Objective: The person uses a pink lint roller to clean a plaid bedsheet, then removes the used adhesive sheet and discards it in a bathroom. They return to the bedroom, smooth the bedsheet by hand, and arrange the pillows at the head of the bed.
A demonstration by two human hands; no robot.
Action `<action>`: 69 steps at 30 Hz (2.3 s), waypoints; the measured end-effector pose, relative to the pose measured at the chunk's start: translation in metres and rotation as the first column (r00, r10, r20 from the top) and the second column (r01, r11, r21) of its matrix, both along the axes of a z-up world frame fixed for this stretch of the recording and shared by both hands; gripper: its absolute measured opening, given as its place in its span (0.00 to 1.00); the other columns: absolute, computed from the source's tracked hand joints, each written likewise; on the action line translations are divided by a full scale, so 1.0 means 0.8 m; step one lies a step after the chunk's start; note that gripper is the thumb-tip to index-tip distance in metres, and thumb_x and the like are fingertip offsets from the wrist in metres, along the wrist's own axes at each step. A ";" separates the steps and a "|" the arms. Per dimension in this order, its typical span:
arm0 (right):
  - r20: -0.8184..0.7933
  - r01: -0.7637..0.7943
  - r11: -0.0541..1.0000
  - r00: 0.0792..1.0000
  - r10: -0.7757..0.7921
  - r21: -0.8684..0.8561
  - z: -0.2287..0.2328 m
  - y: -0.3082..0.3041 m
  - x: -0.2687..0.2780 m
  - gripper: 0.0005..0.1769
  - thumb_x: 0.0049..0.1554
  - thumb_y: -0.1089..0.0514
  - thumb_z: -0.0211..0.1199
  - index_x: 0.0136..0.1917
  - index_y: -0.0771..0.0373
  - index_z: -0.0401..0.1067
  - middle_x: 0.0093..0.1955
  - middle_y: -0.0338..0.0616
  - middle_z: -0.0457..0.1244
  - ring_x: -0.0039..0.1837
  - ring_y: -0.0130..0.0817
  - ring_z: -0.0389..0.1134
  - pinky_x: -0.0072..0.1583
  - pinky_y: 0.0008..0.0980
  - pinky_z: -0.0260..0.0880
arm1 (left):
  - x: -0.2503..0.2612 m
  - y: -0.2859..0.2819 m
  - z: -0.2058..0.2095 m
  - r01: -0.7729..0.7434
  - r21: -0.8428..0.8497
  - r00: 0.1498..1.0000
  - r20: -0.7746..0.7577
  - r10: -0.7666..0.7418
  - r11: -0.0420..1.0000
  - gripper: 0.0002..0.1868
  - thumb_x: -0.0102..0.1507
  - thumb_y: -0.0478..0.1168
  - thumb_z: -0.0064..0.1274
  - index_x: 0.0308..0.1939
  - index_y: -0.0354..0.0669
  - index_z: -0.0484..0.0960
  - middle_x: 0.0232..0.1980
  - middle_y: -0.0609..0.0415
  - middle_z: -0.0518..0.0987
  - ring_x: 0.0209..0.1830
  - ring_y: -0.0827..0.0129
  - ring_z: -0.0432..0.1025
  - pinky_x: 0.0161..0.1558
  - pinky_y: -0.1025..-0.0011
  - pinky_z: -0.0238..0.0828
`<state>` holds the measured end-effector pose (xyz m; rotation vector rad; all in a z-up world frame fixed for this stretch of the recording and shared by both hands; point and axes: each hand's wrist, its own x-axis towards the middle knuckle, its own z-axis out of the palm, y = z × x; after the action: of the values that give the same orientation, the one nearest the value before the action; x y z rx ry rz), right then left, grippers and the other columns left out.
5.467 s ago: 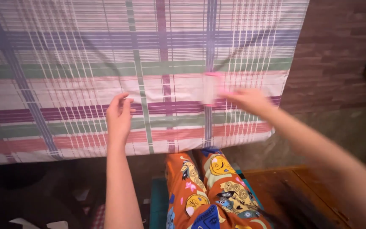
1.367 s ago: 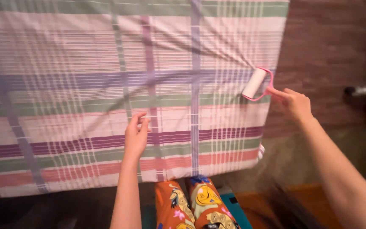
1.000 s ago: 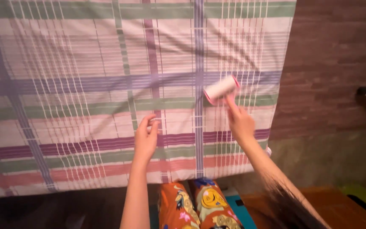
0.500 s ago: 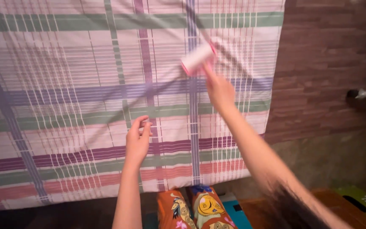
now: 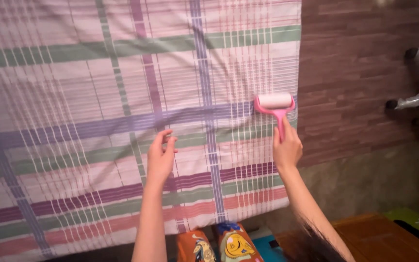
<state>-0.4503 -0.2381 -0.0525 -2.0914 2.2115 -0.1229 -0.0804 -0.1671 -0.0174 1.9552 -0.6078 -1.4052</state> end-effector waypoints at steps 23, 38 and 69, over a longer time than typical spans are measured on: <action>0.246 0.039 0.999 0.968 -0.046 0.032 0.010 0.055 0.012 0.24 0.62 0.60 0.63 0.71 0.60 0.71 0.59 0.56 0.70 0.59 0.51 0.72 0.60 0.48 0.71 | -0.015 -0.093 0.064 -0.001 -0.183 1.000 -0.014 -0.002 0.983 0.16 0.70 0.35 0.47 0.62 0.42 0.77 0.47 0.46 0.83 0.33 0.64 0.79 0.38 0.68 0.77; 0.173 -0.049 0.999 0.984 0.046 0.016 -0.019 -0.036 0.018 0.25 0.61 0.55 0.64 0.71 0.54 0.71 0.43 0.56 0.70 0.49 0.54 0.74 0.49 0.49 0.73 | -0.062 -0.028 0.041 0.070 -0.151 0.996 -0.036 -0.076 0.986 0.17 0.71 0.37 0.46 0.63 0.41 0.76 0.47 0.44 0.83 0.34 0.64 0.79 0.37 0.71 0.76; 0.288 -0.120 0.991 0.953 0.099 0.059 0.036 0.050 0.094 0.24 0.58 0.60 0.63 0.68 0.60 0.71 0.43 0.59 0.69 0.49 0.58 0.74 0.48 0.50 0.75 | -0.042 0.098 0.094 -0.031 -0.149 0.998 -0.055 0.023 0.988 0.25 0.73 0.37 0.40 0.74 0.42 0.58 0.50 0.45 0.80 0.36 0.66 0.78 0.40 0.72 0.75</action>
<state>-0.3752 -0.1982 -0.0234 -2.0065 1.9014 -0.3059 -0.1137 -0.0891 0.0580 1.7962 -0.6409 -1.3498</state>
